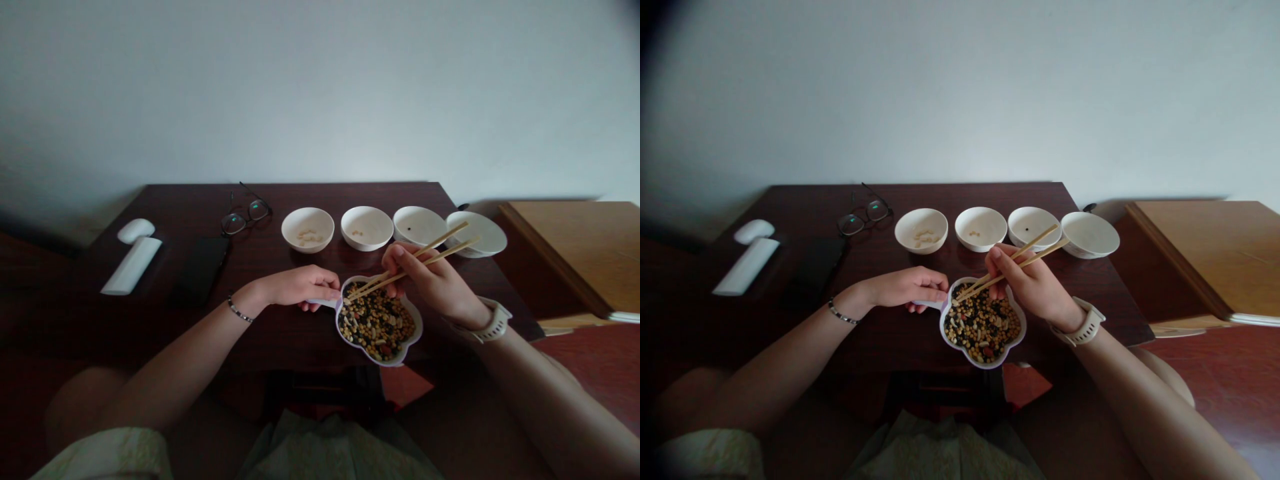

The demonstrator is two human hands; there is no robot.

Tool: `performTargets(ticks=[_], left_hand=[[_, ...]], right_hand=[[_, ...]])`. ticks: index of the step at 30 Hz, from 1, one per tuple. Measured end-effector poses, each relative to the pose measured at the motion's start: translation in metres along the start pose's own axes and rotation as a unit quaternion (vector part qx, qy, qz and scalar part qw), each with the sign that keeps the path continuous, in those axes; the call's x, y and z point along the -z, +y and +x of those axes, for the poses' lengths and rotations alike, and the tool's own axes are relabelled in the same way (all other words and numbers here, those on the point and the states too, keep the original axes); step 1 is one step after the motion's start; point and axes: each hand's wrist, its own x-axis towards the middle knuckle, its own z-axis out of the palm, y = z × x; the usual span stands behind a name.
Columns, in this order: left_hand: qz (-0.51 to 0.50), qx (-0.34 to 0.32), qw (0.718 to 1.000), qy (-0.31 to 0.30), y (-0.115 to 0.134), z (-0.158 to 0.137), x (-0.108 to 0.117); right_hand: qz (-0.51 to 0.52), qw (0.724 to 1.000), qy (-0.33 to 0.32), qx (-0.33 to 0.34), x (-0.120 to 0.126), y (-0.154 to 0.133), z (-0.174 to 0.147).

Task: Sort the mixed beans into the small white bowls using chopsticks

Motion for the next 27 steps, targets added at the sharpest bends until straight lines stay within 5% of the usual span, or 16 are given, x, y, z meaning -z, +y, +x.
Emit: performTargets(ticks=[12, 27], left_hand=[[-0.006, 0.003, 1.000, 0.007, -0.001, 0.001, -0.001], [-0.072, -0.012, 0.997, 0.025, -0.001, 0.003, -0.005]], right_hand=[[0.008, 1.000, -0.015, -0.012, -0.008, 0.004, -0.001], [0.142, 0.986, 0.090, -0.009, 0.008, -0.003, 0.011]])
